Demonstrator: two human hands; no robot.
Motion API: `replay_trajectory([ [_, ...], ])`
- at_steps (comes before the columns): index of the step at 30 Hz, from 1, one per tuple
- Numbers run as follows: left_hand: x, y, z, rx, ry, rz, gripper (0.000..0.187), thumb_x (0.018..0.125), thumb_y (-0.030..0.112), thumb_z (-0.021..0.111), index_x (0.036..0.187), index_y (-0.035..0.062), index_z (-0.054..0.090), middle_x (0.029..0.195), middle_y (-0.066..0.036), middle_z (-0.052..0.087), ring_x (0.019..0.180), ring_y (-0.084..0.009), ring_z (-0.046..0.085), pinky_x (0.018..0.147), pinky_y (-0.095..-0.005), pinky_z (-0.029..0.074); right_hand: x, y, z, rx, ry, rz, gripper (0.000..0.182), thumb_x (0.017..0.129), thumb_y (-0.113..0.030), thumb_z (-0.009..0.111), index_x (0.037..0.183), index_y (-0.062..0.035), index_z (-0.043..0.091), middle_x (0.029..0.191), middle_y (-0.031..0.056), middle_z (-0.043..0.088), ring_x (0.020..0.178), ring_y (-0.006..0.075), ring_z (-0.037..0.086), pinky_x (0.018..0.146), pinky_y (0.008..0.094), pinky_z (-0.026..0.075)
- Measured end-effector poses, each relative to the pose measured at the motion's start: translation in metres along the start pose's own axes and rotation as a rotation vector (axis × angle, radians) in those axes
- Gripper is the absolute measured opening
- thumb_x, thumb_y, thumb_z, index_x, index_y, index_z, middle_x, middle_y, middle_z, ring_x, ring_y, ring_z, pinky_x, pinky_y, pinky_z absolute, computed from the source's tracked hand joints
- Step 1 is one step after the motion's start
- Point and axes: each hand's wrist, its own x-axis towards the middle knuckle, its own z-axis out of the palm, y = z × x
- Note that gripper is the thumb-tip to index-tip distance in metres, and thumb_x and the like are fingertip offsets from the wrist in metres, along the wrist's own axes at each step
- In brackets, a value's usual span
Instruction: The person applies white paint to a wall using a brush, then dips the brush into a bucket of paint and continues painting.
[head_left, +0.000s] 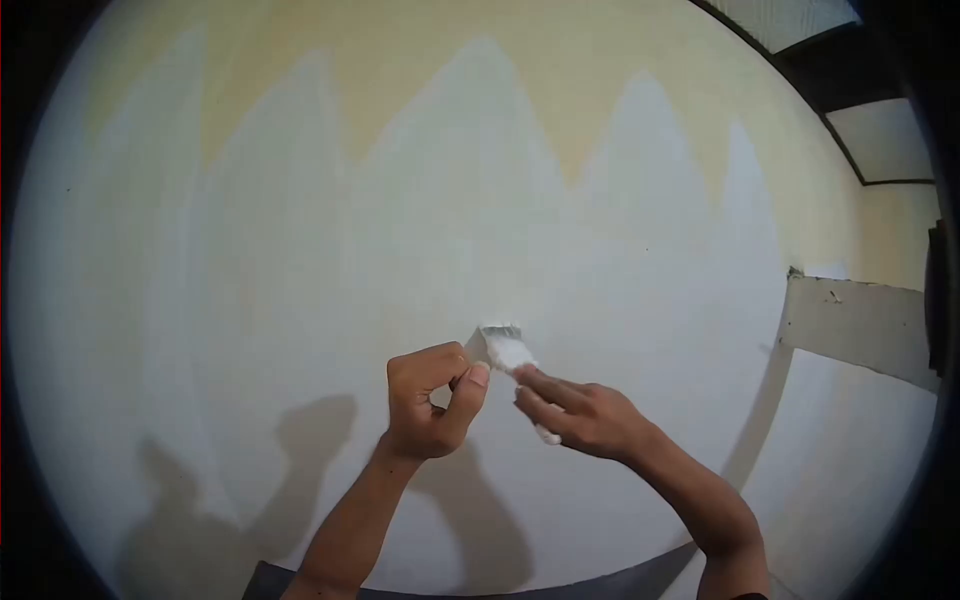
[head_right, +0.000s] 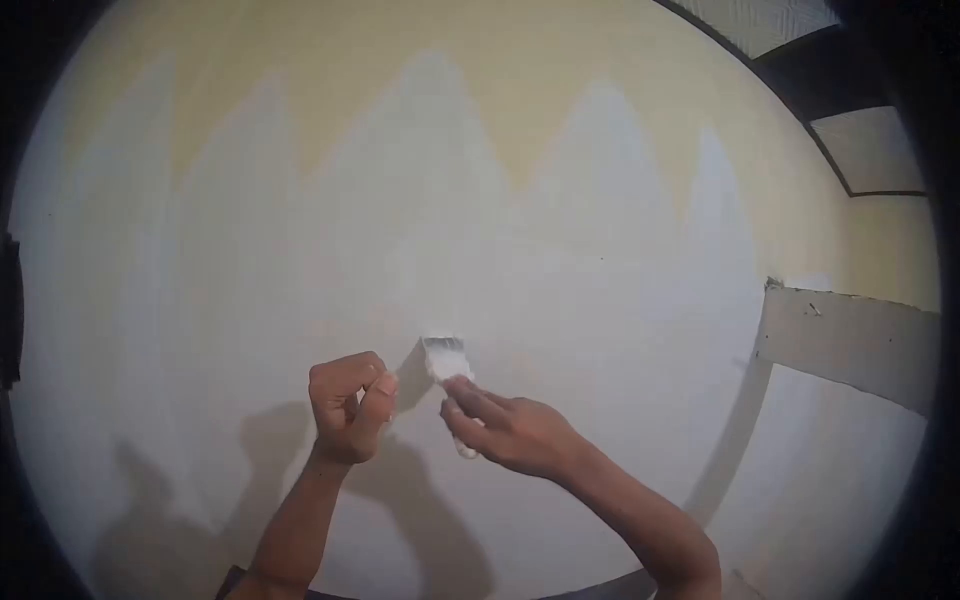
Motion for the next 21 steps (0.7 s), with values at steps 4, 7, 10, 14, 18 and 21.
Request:
replay_trajectory([
  [4, -0.003, 0.001, 0.012, -0.072, 0.008, -0.036, 0.03, 0.082, 0.002, 0.058, 0.055, 0.0009, 0.044, 0.051, -0.004, 0.044, 0.047, -0.0104, 0.038, 0.045, -0.028, 0.029, 0.006, 0.025, -0.01, -0.108, 0.198, 0.108, 0.035, 0.087, -0.006, 0.063, 0.121, -0.0041, 0.056, 0.134, 0.0213, 0.055, 0.108, 0.0315, 0.068, 0.068, 0.0344, 0.062],
  [7, 0.011, 0.005, 0.02, -0.081, -0.044, -0.056, 0.029, 0.082, 0.0, 0.056, 0.054, 0.0008, 0.046, 0.051, -0.005, 0.046, 0.047, -0.0105, 0.041, 0.045, -0.0277, 0.03, 0.001, 0.025, 0.014, -0.055, 0.089, 0.243, 0.032, 0.088, -0.009, 0.062, 0.119, -0.0017, 0.057, 0.136, 0.0235, 0.052, 0.11, 0.0309, 0.067, 0.069, 0.0339, 0.061],
  [10, 0.01, 0.017, 0.034, -0.033, -0.04, -0.018, 0.029, 0.081, 0.0, 0.055, 0.053, 0.0009, 0.049, 0.051, -0.005, 0.049, 0.046, -0.0104, 0.044, 0.045, -0.027, 0.031, -0.006, -0.004, 0.016, -0.162, 0.099, -0.016, 0.031, 0.087, -0.007, 0.061, 0.117, -0.0018, 0.057, 0.134, 0.0294, 0.051, 0.111, 0.0326, 0.067, 0.065, 0.0335, 0.061],
  [14, 0.009, 0.02, 0.029, 0.014, -0.019, 0.031, 0.029, 0.082, 0.001, 0.054, 0.053, 0.0007, 0.051, 0.052, -0.006, 0.05, 0.046, -0.0106, 0.044, 0.044, -0.0268, 0.03, 0.004, -0.006, -0.013, -0.081, 0.147, -0.095, 0.031, 0.085, -0.006, 0.063, 0.115, -0.0028, 0.057, 0.13, 0.0286, 0.054, 0.111, 0.0315, 0.067, 0.06, 0.0327, 0.061],
  [18, 0.012, 0.022, 0.019, -0.023, 0.025, 0.03, 0.032, 0.085, 0.002, 0.053, 0.053, -0.0001, 0.048, 0.053, -0.006, 0.051, 0.045, -0.0101, 0.045, 0.042, -0.0256, 0.033, 0.04, 0.031, -0.019, -0.171, 0.31, 0.013, 0.032, 0.084, -0.003, 0.062, 0.116, -0.0028, 0.056, 0.133, 0.0283, 0.053, 0.118, 0.0348, 0.062, 0.06, 0.0328, 0.06],
  [21, 0.009, 0.021, 0.011, -0.047, 0.087, 0.005, 0.027, 0.08, -0.001, 0.059, 0.057, -0.0011, 0.045, 0.052, -0.004, 0.043, 0.048, -0.0105, 0.035, 0.045, -0.0284, 0.027, 0.056, 0.045, 0.02, -0.157, 0.323, 0.052, 0.032, 0.085, -0.004, 0.062, 0.117, -0.0024, 0.057, 0.133, 0.0282, 0.053, 0.12, 0.0357, 0.061, 0.063, 0.0328, 0.061],
])
